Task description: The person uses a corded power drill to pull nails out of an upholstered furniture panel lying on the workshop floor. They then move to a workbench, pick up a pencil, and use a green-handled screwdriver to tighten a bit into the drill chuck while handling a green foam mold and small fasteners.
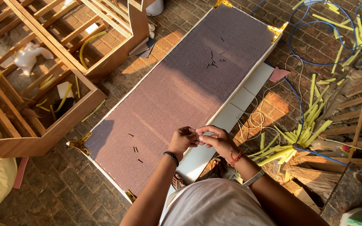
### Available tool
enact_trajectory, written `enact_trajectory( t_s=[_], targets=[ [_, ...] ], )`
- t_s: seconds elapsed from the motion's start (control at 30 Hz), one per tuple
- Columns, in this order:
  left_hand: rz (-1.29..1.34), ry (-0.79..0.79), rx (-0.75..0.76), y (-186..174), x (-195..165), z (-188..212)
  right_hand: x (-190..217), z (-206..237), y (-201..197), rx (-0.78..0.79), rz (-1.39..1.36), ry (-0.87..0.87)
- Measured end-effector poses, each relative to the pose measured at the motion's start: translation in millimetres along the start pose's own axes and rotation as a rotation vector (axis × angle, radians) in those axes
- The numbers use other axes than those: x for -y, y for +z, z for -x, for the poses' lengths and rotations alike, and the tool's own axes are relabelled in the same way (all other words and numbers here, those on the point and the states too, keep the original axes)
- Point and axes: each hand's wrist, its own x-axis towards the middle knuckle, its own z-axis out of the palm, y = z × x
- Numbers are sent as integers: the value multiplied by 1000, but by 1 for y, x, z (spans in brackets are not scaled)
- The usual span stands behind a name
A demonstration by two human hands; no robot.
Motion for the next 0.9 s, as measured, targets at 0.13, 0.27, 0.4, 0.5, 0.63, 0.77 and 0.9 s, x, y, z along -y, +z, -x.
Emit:
enact_trajectory(
  t_s=[0.13, 0.27, 0.4, 0.5, 0.63, 0.77, 0.9],
  targets=[
    [-22, 6, 31, 5, -5, 4, -3, 5, -1, -25, 5, -40],
    [-55, 16, 85, 12, -9, 12, -5, 7, 2, -23, 9, -76],
    [-56, 59, 122, 9, -11, 17, -6, 5, 6, 3, -6, -82],
    [-80, 46, 73, 3, -10, 17, -9, 2, 9, 12, 55, -92],
    [-89, 32, 35, -3, -9, 17, -4, 0, 18, 33, 177, -135],
    [69, -28, 76, -11, -11, 25, 35, 9, 33, 20, 39, -143],
    [116, -18, 39, -18, -13, 32, 112, 52, 51, 156, 2, -326]
  ],
)
